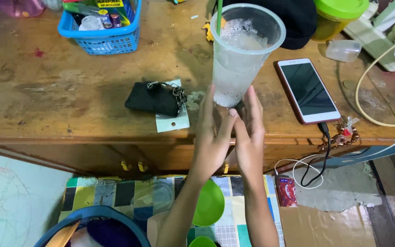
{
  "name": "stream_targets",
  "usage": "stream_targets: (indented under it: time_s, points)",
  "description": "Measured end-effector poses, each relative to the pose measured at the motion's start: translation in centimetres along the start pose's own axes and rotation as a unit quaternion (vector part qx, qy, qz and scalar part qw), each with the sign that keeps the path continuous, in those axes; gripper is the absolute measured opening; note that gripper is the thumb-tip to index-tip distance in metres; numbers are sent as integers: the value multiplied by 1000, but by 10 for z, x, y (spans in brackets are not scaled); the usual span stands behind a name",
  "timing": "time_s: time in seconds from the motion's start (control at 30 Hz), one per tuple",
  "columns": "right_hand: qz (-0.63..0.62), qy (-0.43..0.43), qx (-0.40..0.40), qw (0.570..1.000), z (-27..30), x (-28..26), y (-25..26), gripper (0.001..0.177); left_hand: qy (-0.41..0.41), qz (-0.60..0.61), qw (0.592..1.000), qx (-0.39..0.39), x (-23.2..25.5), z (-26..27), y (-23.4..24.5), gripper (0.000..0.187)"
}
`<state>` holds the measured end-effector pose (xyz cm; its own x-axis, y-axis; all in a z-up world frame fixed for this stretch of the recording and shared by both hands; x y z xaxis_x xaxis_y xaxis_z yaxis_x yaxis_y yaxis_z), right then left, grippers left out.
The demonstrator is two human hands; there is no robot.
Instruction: Drying plastic bowls and glassware with a cloth and placing them in a basket.
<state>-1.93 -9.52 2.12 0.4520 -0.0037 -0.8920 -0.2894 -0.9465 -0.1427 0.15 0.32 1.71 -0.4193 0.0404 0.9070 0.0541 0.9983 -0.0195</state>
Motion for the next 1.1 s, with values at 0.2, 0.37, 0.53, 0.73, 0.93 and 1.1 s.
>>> stream_targets:
  time_s: [0.2, 0.37, 0.53, 0.73, 0.93, 1.1]
  points:
    - [5, -23, -36, 999, 42, -37, -5, 56, 52, 61, 996, -39, 35, 45, 15, 56]
    - [-36, -99, -42, 994, 99, -51, -3, 57, 152, 227, 961, -37, 27, 107, 42, 55]
    - [-44, -141, -87, 985, 162, -56, -20, 57, 173, 234, 957, 0, 35, 175, 95, 52]
    - [-48, -216, -198, 955, 254, -42, -83, 57, 227, 194, 949, 105, 31, 282, 191, 43]
    - [-97, -285, -277, 913, 351, 0, -157, 57, 248, 88, 939, 221, 12, 388, 302, 36]
    - [-103, -312, -315, 891, 415, 33, -209, 56, 294, 53, 907, 297, -4, 454, 374, 32]
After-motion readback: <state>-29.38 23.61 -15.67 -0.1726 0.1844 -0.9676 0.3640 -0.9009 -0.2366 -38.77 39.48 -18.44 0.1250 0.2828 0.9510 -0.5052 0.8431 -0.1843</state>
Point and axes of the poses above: each hand's wrist, its own z-axis away from the middle knuckle, its own y-axis out of the back of the hand, x = y × z, the point moved 3 cm from there along -z, towards the middle knuckle, and after that the axes turned 2 degrees about y, right-handed, at the moved point
